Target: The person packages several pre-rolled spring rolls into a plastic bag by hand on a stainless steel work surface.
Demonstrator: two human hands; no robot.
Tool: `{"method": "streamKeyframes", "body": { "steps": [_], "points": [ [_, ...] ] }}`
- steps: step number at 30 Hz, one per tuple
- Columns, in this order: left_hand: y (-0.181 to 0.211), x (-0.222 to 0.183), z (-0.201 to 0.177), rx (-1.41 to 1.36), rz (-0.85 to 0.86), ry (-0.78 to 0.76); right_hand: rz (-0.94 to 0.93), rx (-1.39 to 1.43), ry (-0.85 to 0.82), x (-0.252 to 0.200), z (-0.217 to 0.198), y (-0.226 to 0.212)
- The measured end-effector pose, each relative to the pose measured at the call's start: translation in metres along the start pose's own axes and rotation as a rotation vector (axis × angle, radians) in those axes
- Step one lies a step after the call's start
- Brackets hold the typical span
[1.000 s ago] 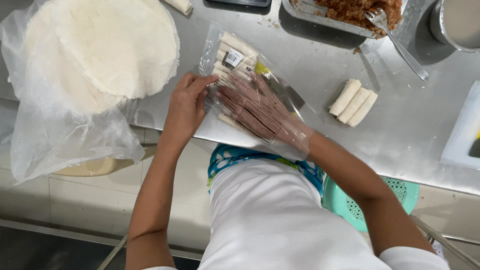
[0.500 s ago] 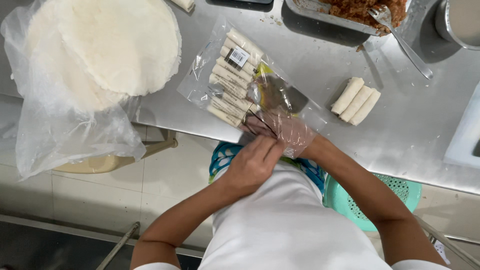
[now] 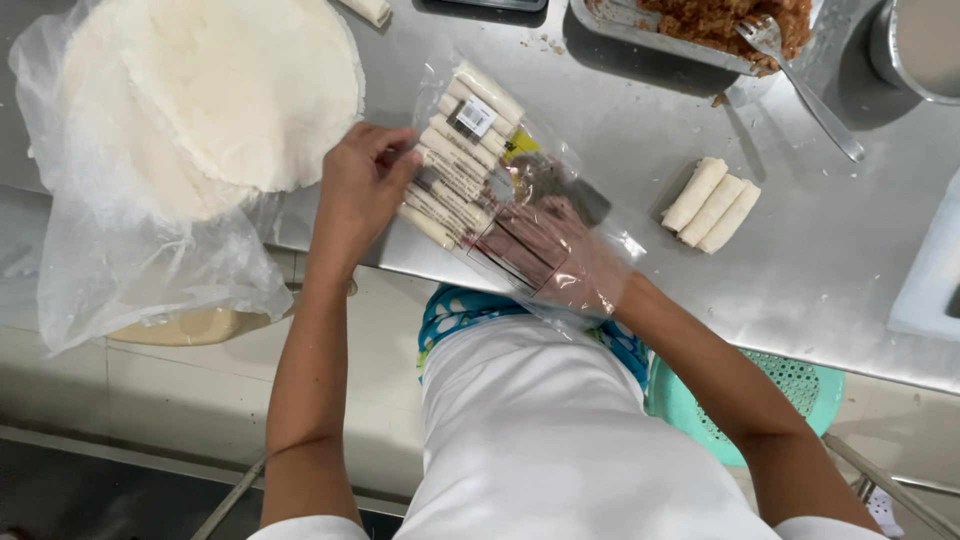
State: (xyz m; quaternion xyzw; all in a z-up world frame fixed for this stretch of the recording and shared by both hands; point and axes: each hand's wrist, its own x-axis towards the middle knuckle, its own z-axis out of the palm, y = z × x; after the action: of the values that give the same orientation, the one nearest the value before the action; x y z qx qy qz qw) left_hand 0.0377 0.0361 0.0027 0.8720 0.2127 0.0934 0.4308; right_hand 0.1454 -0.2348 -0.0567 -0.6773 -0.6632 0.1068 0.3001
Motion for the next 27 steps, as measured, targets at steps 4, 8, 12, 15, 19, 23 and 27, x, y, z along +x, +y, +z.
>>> {"method": "streamKeyframes", "body": {
  "steps": [4,8,12,15,19,23,27],
  "points": [
    [0.001,0.002,-0.005,0.009,-0.06,-0.074,-0.068,-0.249,-0.068,0.0,0.013,0.003],
    [0.003,0.008,-0.019,0.089,-0.035,-0.082,-0.042,-0.241,-0.083,-0.006,0.016,0.007],
    [-0.006,0.006,-0.007,-0.037,-0.003,-0.117,-0.001,-0.226,-0.105,0.009,0.028,0.011],
    [-0.005,0.01,-0.001,-0.12,-0.126,-0.147,0.025,-0.209,-0.123,-0.004,0.03,0.013],
    [-0.002,0.01,-0.014,-0.184,-0.103,-0.176,0.053,-0.195,-0.141,-0.011,0.036,0.012],
    [-0.002,-0.002,-0.026,-0.103,-0.209,-0.157,0.086,-0.178,-0.163,-0.019,0.041,0.013],
    [-0.017,-0.005,-0.02,-0.063,-0.235,-0.216,0.125,-0.159,-0.191,-0.01,0.055,0.011]
  ]
}}
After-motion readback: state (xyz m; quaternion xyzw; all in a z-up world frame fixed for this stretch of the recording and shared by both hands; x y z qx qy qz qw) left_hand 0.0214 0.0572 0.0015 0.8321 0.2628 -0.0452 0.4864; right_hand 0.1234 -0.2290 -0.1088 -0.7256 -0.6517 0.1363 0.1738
